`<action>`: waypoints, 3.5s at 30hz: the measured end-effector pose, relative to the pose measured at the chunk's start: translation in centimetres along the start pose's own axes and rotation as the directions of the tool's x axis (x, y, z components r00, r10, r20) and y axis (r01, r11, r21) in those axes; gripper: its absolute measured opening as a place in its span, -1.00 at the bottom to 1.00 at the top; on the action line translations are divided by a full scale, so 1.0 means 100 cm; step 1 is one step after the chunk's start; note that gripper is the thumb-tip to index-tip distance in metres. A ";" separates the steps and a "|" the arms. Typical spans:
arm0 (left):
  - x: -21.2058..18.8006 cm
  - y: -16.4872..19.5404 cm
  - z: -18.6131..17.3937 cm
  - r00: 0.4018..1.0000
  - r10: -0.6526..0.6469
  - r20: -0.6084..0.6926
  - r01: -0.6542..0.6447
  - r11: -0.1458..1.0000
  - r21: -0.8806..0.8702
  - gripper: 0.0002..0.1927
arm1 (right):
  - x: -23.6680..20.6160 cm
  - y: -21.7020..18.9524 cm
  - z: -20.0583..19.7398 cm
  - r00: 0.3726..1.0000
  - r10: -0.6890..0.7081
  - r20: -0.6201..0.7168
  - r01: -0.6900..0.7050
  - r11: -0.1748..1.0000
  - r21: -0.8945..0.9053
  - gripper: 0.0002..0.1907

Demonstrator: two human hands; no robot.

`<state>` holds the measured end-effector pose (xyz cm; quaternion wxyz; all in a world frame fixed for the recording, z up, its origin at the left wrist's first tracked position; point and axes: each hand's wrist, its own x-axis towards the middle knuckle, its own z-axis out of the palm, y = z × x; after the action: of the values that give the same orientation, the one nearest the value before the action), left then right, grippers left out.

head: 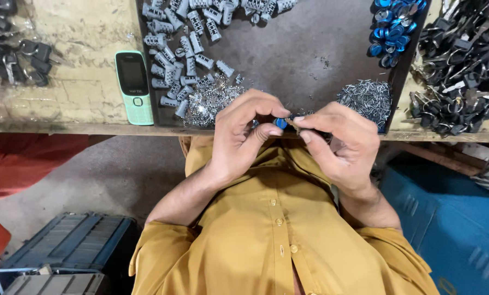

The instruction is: The person sits at a workbench assembling small lock cylinders by hand. They pick a metal lock body, place a blue cap or pin into it, press the parts together with both hands, and set the finished unit aside, repeating the cycle with new parts from the tray.

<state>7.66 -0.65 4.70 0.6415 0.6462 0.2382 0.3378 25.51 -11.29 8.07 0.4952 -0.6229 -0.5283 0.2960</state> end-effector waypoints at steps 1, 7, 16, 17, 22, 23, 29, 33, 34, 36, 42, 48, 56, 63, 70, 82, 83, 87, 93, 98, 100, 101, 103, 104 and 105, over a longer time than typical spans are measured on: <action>0.000 0.000 -0.001 0.999 0.036 0.001 -0.036 0.996 0.084 -0.83 | 0.001 -0.003 0.000 1.000 -0.002 0.015 0.002 1.000 -0.028 -0.79; 0.005 0.004 -0.007 0.968 0.228 0.101 -0.248 0.917 0.314 -0.76 | 0.004 -0.014 -0.003 0.993 -0.042 0.113 0.065 0.975 -0.214 -0.73; 0.009 0.010 -0.027 0.858 0.298 0.420 -0.476 0.768 0.429 -0.64 | 0.011 -0.010 0.007 0.984 0.031 0.177 0.010 0.974 -0.226 -0.65; 0.008 0.009 -0.027 0.864 0.290 0.410 -0.465 0.773 0.432 -0.65 | 0.013 -0.010 0.008 0.987 0.075 0.144 -0.045 0.978 -0.202 -0.61; 0.008 0.003 -0.023 0.951 0.261 0.163 -0.307 0.848 0.432 -0.66 | 0.021 -0.008 0.003 0.972 0.204 0.116 -0.213 0.975 0.063 -0.63; 0.009 0.001 -0.022 0.960 0.254 0.115 -0.278 0.865 0.418 -0.65 | 0.023 -0.007 0.003 0.983 0.147 0.113 -0.147 0.989 -0.002 -0.70; 0.004 0.000 -0.036 0.988 0.153 -0.003 -0.136 0.889 0.437 -0.58 | 0.051 0.001 0.008 0.969 0.073 0.237 0.001 0.955 -0.298 -0.75; -0.001 -0.002 -0.048 0.974 0.124 -0.188 -0.037 0.911 0.411 -0.61 | 0.090 0.009 0.009 0.953 0.024 0.301 0.117 0.891 -0.439 -0.80; -0.003 -0.002 -0.052 0.964 0.128 -0.233 -0.026 0.918 0.397 -0.65 | 0.100 0.012 0.012 0.944 0.012 0.329 0.153 0.868 -0.471 -0.81; -0.006 -0.005 -0.058 0.948 0.135 -0.287 -0.019 0.927 0.374 -0.70 | 0.115 0.012 0.019 0.923 -0.002 0.385 0.224 0.817 -0.532 -0.81; -0.006 -0.019 -0.066 0.902 0.275 -0.333 -0.129 0.907 0.401 -0.78 | 0.103 0.001 0.049 0.928 -0.170 0.330 0.351 0.690 -0.633 -0.85; -0.006 -0.022 -0.069 0.913 0.254 -0.320 -0.133 0.925 0.355 -0.81 | 0.089 0.015 0.052 0.877 -0.106 0.468 0.416 0.654 -0.632 -0.72; -0.008 -0.016 -0.059 0.932 0.235 -0.278 -0.119 0.918 0.378 -0.81 | 0.086 0.030 0.046 0.900 -0.168 0.402 0.407 0.657 -0.635 -0.81; -0.016 -0.010 -0.038 0.985 0.076 -0.155 -0.044 0.980 0.195 -0.82 | 0.045 0.010 0.049 0.961 -0.164 0.223 0.233 0.913 -0.335 -0.82; -0.025 -0.013 -0.046 0.977 -0.210 -0.049 0.187 0.938 -0.292 -0.92 | 0.039 0.002 0.052 0.982 -0.095 0.164 0.113 0.989 -0.099 -0.74; -0.025 -0.008 -0.061 0.970 -0.056 -0.237 0.006 0.978 -0.209 -0.93 | 0.088 0.007 0.086 0.982 -0.013 0.191 0.134 0.760 -0.636 -0.76; -0.022 -0.007 -0.064 0.973 -0.008 -0.232 -0.018 0.993 -0.113 -0.93 | 0.088 0.008 0.084 0.982 0.006 0.189 0.114 0.778 -0.618 -0.78; -0.005 -0.006 -0.072 0.976 0.067 -0.208 -0.048 0.994 0.095 -0.92 | 0.095 0.011 0.051 0.975 0.110 0.194 0.026 0.807 -0.590 -0.80; 0.009 -0.011 -0.075 0.986 0.045 -0.161 -0.027 0.993 0.115 -0.90 | 0.138 0.037 -0.044 0.989 -0.076 0.128 0.148 0.629 -0.763 -0.79; 0.004 -0.018 -0.078 0.969 0.130 -0.209 -0.103 0.986 0.133 -0.87 | 0.167 0.062 -0.070 0.938 -0.244 0.246 0.319 0.333 -0.887 -0.90; 0.003 -0.020 -0.078 0.969 0.138 -0.207 -0.111 0.985 0.135 -0.87 | 0.169 0.056 -0.062 0.944 -0.239 0.227 0.310 0.415 -0.855 -0.94; 0.002 -0.020 -0.077 0.968 0.141 -0.206 -0.114 0.984 0.137 -0.87 | 0.162 0.048 -0.054 0.946 -0.252 0.204 0.305 0.482 -0.822 -0.95; 0.003 -0.020 -0.074 0.965 0.161 -0.205 -0.126 0.977 0.173 -0.88 | 0.139 0.028 -0.032 0.949 -0.273 0.155 0.295 0.607 -0.738 -0.92; 0.003 -0.019 -0.072 0.966 0.170 -0.196 -0.133 0.973 0.189 -0.88 | 0.124 0.020 -0.016 0.954 -0.249 0.169 0.295 0.657 -0.694 -0.88; 0.003 -0.018 -0.070 0.975 0.128 -0.182 -0.095 0.979 0.178 -0.89 | 0.109 0.013 0.001 0.957 -0.225 0.183 0.290 0.704 -0.648 -0.83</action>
<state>2.89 4.30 2.61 0.5386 0.6747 0.2901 0.4129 28.84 -0.86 8.49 0.2509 -0.6646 -0.7026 0.0424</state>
